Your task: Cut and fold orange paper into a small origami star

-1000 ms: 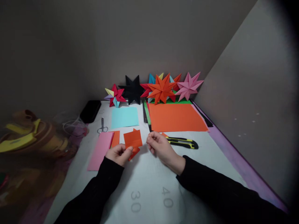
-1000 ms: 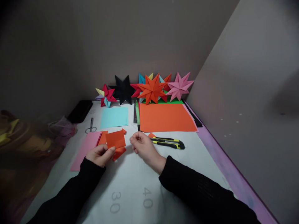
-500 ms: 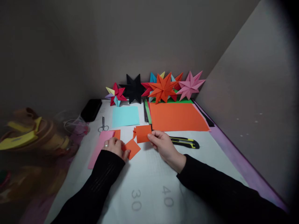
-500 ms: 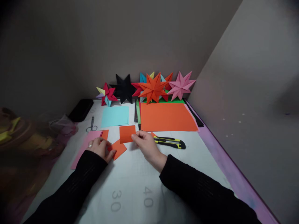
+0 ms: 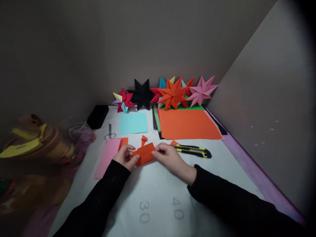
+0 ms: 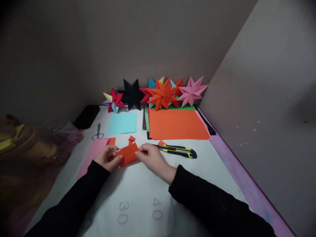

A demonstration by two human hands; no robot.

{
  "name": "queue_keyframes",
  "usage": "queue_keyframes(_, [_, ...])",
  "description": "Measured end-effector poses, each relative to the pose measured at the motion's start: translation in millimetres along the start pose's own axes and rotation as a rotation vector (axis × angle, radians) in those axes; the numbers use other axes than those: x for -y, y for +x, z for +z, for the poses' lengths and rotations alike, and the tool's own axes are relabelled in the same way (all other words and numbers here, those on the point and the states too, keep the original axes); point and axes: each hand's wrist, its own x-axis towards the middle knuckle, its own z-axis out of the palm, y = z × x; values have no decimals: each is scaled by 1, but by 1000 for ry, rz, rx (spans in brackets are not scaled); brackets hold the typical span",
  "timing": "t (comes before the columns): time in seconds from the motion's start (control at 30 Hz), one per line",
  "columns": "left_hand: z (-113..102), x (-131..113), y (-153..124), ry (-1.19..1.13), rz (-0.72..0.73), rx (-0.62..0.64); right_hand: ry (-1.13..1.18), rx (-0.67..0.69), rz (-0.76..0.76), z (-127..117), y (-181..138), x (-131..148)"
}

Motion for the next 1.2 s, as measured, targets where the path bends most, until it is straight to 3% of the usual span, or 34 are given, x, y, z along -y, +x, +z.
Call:
queue_keyframes(0.1, [2, -2, 0, -199, -45, 9, -77, -46, 5, 2, -1, 0])
queue_keyframes(0.33, [9, -2, -5, -188, -5, -58, -9, 15, 55, 12, -5, -2])
queue_keyframes(0.5, [6, 7, -1, -44, 125, -52, 6, 52, -13, 9, 0, -4])
queue_keyframes(0.67, [-4, 16, 4, 377, 324, 37, -152, 55, -99, 5, 2, -5])
queue_keyframes(0.77, [-7, 17, 5, 542, 370, 108, -179, 67, -127, 5, 1, -7])
queue_keyframes(0.97, [-9, 13, 1, 589, 420, 170, -210, 38, -146, 5, -3, -8])
queue_keyframes(1.1, [-7, 10, -1, 578, 389, 267, -256, 39, -199, 6, -4, -6])
queue_keyframes(1.2, [-3, 11, -1, 619, 355, 268, -247, 52, -191, 9, -6, -5])
